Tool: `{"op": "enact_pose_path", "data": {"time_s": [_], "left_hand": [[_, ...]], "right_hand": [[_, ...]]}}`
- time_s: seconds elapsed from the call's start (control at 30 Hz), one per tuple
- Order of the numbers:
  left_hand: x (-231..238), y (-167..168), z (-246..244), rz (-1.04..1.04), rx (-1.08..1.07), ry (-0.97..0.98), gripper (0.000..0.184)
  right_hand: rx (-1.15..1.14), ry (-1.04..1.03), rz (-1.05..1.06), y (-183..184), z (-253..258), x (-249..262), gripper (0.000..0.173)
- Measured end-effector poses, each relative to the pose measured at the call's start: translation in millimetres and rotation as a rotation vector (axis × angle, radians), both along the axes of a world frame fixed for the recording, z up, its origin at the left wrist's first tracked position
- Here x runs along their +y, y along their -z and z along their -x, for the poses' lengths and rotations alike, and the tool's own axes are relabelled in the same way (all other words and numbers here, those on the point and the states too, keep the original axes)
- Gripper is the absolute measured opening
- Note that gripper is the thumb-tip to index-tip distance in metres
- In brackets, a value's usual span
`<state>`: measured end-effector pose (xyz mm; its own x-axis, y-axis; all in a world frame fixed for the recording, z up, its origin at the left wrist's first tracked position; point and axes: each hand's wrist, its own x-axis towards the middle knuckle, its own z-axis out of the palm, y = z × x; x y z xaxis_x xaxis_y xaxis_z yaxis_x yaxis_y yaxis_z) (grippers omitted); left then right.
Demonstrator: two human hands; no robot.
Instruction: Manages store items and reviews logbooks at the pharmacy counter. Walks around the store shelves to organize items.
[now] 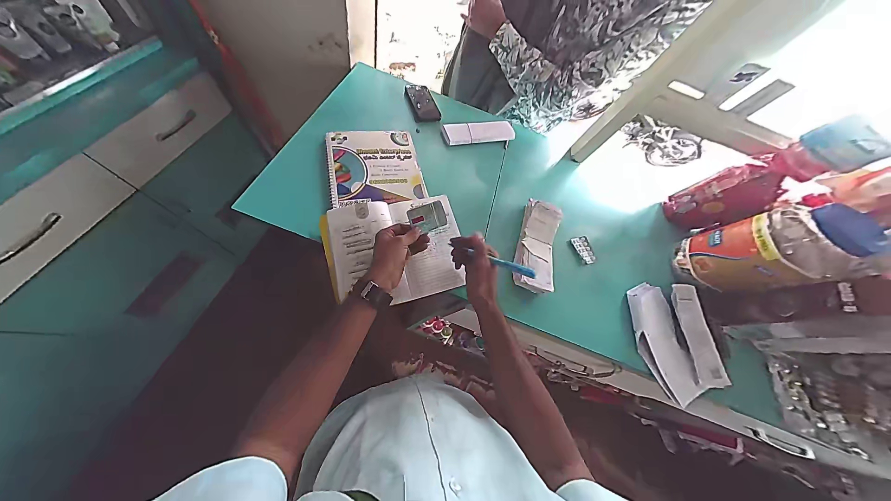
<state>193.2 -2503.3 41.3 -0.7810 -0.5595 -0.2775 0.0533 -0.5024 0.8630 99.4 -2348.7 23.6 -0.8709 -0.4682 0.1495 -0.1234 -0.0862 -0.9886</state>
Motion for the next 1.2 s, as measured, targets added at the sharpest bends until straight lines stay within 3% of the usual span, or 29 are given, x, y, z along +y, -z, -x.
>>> {"op": "enact_pose_path", "data": {"time_s": [0.07, 0.13, 0.43, 0.77, 1.2], "left_hand": [[0, 9, 8, 0.033, -0.037, -0.016, 0.016], [1, 14, 7, 0.029, -0.046, -0.035, 0.017], [-8, 18, 4, -0.187, 0.008, -0.093, 0.011], [-7, 21, 6, -0.172, -0.007, -0.099, 0.007], [-8, 16, 6, -0.194, -0.034, -0.107, 0.009]], "right_hand": [[0.085, -0.025, -0.105, 7, 2, -3, 0.026], [0.169, -0.009, -0.175, 14, 4, -4, 0.01], [0.335, 0.122, -0.229, 22, 2, -5, 0.004], [0.43, 0.158, -0.379, 23, -1, -9, 0.008], [0.43, 0.126, -0.335, 22, 0, -9, 0.007]]}}
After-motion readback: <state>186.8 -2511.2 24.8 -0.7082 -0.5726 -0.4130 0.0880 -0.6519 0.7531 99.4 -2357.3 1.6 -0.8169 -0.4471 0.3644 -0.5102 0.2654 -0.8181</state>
